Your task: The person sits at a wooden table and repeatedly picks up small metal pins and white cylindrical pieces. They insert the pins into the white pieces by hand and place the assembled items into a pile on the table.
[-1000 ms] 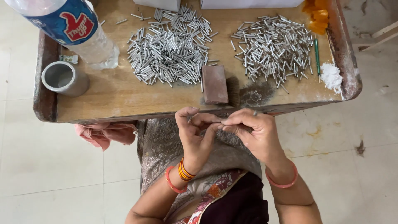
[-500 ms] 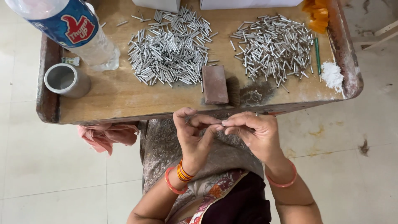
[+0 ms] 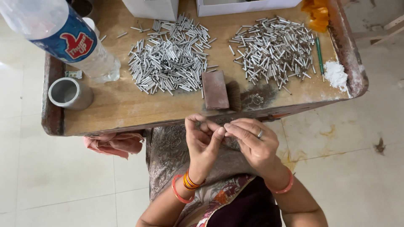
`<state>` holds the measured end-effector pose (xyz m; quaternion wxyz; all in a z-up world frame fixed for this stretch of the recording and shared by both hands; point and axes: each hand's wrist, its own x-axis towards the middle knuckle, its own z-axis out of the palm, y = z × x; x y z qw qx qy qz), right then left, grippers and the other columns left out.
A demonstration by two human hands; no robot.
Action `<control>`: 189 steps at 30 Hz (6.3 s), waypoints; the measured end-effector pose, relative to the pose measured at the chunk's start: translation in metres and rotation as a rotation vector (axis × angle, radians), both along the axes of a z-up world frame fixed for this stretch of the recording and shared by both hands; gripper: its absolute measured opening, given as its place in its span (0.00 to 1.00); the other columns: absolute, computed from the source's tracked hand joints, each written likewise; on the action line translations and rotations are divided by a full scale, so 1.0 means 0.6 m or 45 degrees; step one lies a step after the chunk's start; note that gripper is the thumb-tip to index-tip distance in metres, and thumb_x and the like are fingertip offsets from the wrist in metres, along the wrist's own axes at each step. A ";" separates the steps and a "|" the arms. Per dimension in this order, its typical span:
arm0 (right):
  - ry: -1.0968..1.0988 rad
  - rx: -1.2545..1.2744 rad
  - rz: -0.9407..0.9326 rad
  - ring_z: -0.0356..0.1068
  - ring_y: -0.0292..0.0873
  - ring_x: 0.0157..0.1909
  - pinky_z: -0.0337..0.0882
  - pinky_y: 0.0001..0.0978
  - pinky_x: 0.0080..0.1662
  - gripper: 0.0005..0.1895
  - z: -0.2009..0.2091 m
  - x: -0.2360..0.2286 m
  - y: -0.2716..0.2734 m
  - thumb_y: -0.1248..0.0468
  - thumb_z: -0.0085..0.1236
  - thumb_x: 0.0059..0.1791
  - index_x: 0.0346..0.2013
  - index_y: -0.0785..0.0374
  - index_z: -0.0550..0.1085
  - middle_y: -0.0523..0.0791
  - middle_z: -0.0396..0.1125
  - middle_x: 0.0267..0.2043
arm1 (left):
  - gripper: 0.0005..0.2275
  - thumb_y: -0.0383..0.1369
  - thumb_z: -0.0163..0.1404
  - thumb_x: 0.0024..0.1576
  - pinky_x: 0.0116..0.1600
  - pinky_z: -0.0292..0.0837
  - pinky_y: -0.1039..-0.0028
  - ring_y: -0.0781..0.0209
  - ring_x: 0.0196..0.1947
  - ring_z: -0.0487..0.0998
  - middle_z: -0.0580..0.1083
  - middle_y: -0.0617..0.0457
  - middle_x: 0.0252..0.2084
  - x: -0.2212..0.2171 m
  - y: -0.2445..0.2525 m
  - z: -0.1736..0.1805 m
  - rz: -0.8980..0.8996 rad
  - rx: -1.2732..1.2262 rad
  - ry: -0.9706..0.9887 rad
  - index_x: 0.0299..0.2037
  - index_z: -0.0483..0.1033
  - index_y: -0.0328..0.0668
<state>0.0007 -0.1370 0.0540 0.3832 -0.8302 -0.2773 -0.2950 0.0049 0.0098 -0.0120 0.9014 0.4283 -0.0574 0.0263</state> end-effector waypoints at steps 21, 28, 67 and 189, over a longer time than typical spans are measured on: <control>0.382 0.161 -0.161 0.69 0.52 0.67 0.69 0.41 0.66 0.17 0.006 0.097 -0.047 0.59 0.46 0.62 0.63 0.64 0.70 0.54 0.68 0.64 | 0.20 0.19 0.56 0.54 0.55 0.78 0.62 0.43 0.54 0.77 0.69 0.41 0.60 0.101 0.019 0.088 0.216 1.246 -0.561 0.57 0.68 0.36; 0.326 -0.399 -0.165 0.73 0.52 0.35 0.74 0.40 0.37 0.11 0.013 0.131 -0.069 0.66 0.61 0.50 0.47 0.63 0.78 0.49 0.71 0.39 | 0.13 0.24 0.57 0.50 0.39 0.77 0.62 0.46 0.35 0.78 0.70 0.42 0.44 0.148 -0.006 0.113 0.149 1.460 -0.498 0.46 0.77 0.36; 0.062 -0.712 -0.137 0.73 0.46 0.36 0.73 0.38 0.37 0.08 0.026 0.040 -0.110 0.68 0.70 0.41 0.33 0.63 0.79 0.44 0.70 0.32 | 0.15 0.15 0.55 0.61 0.58 0.76 0.72 0.64 0.53 0.76 0.74 0.49 0.55 0.013 0.007 0.058 -0.147 0.477 -0.134 0.57 0.72 0.34; -0.114 -0.046 -0.234 0.59 0.64 0.69 0.63 0.54 0.70 0.24 -0.016 -0.007 0.016 0.66 0.59 0.49 0.60 0.64 0.71 0.52 0.62 0.67 | 0.20 0.18 0.56 0.59 0.43 0.75 0.77 0.66 0.36 0.76 0.75 0.50 0.38 0.013 0.027 0.026 -0.009 0.002 0.088 0.54 0.57 0.41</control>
